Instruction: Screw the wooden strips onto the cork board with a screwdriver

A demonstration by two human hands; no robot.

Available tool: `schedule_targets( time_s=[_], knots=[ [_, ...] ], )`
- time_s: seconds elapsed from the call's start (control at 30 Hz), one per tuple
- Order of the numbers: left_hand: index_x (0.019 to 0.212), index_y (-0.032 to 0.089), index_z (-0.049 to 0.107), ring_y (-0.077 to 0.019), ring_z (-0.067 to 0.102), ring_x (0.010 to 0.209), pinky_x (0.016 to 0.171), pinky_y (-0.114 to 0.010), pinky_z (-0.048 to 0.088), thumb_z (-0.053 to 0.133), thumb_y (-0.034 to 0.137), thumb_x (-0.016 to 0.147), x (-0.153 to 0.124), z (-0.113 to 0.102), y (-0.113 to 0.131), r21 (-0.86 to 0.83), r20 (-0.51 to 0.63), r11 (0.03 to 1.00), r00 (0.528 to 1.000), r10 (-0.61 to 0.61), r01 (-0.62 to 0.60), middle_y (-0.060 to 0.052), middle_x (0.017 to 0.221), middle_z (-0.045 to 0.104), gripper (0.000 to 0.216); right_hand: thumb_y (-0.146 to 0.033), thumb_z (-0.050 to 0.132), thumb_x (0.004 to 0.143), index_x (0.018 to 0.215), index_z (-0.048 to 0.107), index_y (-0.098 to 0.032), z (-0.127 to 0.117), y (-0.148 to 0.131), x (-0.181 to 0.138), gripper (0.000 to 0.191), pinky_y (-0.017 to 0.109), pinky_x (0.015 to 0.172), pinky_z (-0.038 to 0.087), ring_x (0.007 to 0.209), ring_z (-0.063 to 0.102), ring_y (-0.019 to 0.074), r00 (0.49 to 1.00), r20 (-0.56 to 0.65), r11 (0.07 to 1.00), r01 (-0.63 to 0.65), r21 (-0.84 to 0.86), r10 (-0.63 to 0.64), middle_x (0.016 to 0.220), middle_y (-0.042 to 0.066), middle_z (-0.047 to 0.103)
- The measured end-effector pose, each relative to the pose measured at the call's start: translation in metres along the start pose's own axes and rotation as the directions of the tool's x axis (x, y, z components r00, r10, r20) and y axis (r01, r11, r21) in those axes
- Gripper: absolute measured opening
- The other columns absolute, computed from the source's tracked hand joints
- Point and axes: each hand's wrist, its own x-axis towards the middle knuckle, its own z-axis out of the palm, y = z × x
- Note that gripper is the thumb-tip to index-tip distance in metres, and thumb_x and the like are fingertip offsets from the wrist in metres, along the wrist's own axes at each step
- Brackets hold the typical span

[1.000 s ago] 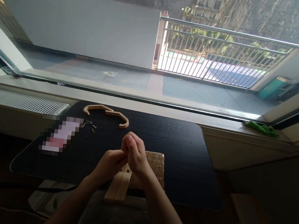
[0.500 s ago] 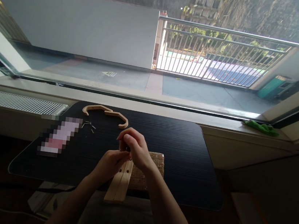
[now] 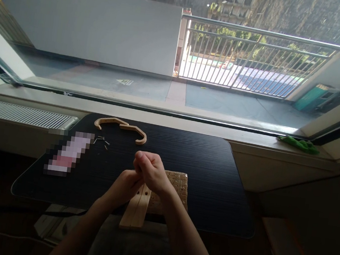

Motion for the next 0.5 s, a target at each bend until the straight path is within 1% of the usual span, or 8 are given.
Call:
schedule_targets(
  time_s=[0.1,0.2,0.3,0.4,0.5],
  knots=[
    [0.065,0.017,0.061,-0.0122,0.054,0.054,0.054,-0.023,0.032,0.047,0.020,0.092,0.0002,0.0004,0.0000,0.014,0.000,1.000,1.000,0.015,-0.015,0.000,0.060,0.059,0.030,-0.069,0.054,0.085,0.050,0.043,-0.021,0.0013,-0.0003,0.0007,0.060,0.023,0.040,0.025,0.040,0.032,0.0073,1.000,-0.004,1.000,0.010,0.020,-0.010,0.044,-0.005,0.040],
    [0.065,0.018,0.060,-0.0130,0.054,0.056,0.055,-0.024,0.032,0.047,0.020,0.092,0.0006,0.0006,-0.0001,0.044,0.016,0.999,1.000,0.020,-0.021,0.000,0.061,0.060,0.029,-0.070,0.053,0.084,0.052,0.042,-0.022,0.0034,-0.0004,0.0009,0.059,0.023,0.038,0.024,0.038,0.031,0.0070,0.997,-0.069,1.000,0.027,0.002,-0.027,0.044,-0.005,0.040],
    [0.068,0.018,0.062,-0.0133,0.056,0.057,0.056,-0.023,0.034,0.046,0.019,0.092,0.0007,0.0006,-0.0001,0.035,0.037,0.999,0.999,0.004,-0.006,0.000,0.062,0.061,0.029,-0.069,0.051,0.085,0.055,0.044,-0.021,0.0058,-0.0007,-0.0005,0.057,0.023,0.039,0.025,0.040,0.031,0.0074,0.992,-0.118,0.999,0.047,-0.020,-0.049,0.046,-0.006,0.039],
    [0.072,0.019,0.065,-0.0136,0.057,0.058,0.056,-0.023,0.036,0.045,0.019,0.092,0.0004,-0.0005,0.0004,0.045,0.041,0.999,0.999,0.004,-0.006,0.000,0.064,0.063,0.028,-0.064,0.049,0.088,0.059,0.050,-0.020,0.0067,-0.0023,-0.0034,0.053,0.022,0.040,0.028,0.042,0.034,0.0080,0.993,-0.112,0.999,0.030,-0.026,-0.032,0.049,-0.005,0.042],
    [0.072,0.019,0.066,-0.0141,0.057,0.057,0.056,-0.024,0.036,0.046,0.020,0.093,0.0000,-0.0023,0.0016,0.084,0.039,0.996,0.999,0.023,-0.026,-0.002,0.065,0.064,0.030,-0.057,0.050,0.088,0.063,0.055,-0.019,0.0052,-0.0062,-0.0051,0.046,0.022,0.041,0.030,0.043,0.038,0.0085,0.997,-0.076,0.999,0.003,-0.032,-0.005,0.052,-0.004,0.046]
  ],
)
